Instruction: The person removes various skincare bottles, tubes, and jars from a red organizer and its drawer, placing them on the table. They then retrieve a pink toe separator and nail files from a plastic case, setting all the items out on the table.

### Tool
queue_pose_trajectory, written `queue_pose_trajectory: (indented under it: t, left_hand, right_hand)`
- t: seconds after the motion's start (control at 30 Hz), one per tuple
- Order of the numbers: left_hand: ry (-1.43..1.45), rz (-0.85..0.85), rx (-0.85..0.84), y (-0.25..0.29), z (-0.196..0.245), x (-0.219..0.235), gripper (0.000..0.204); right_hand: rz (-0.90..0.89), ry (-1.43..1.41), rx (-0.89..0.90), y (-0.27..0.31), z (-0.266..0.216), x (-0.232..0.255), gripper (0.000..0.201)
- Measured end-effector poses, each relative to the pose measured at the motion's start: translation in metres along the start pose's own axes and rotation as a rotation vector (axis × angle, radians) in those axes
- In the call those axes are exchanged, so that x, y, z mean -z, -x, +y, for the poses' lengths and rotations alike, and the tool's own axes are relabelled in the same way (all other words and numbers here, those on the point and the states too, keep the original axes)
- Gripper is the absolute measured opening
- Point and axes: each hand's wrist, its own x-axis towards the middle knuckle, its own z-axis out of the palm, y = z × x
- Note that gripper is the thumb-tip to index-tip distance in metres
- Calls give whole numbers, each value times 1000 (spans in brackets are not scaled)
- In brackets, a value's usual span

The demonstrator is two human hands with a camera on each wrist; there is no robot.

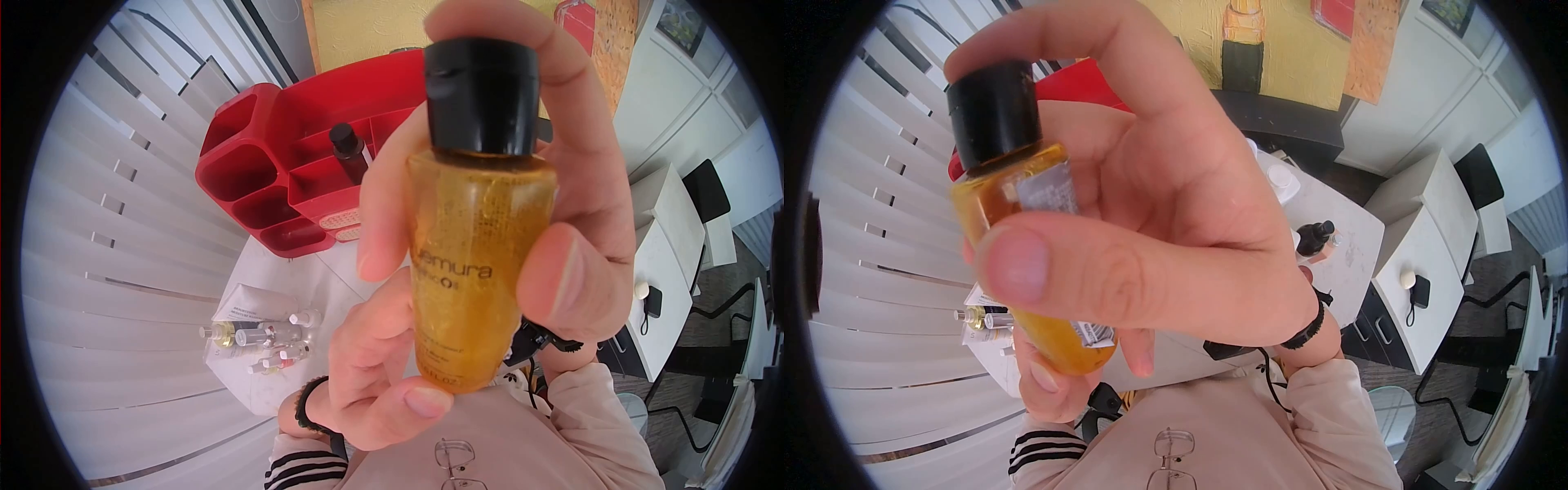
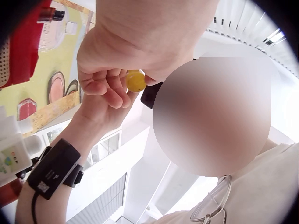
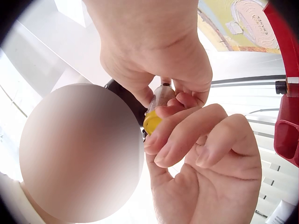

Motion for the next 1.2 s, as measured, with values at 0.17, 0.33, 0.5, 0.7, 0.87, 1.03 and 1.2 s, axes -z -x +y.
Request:
queue_pose_trajectory:
  t: [0.17, 0.33, 0.5, 0.7, 0.87, 1.03, 1.2]
  left_hand:
    - [2, -154, -99, -4, -9, 14, 62]
    - [-228, -158, -144, -6, -15, 22, 61]
    - [-130, -145, -140, 2, -21, 18, 62]
    - [-32, 94, -120, -3, -7, -6, 61]
    - [-42, 124, -139, -2, -6, -7, 57]
    - [-51, 156, -156, -2, -5, -7, 55]
    - [-192, 150, -187, -2, -2, -1, 57]
  right_hand:
    - [22, 33, -10, -2, 0, 0, 96]
    - [39, 67, -19, -4, 3, -2, 97]
    - [54, 106, -22, -12, 7, 0, 98]
    - [72, 144, -37, -13, 7, -3, 99]
    - [94, 173, -50, -14, 6, -3, 99]
    - [118, 202, -64, -12, 2, -2, 100]
    - [137, 226, -86, -12, 3, -3, 101]
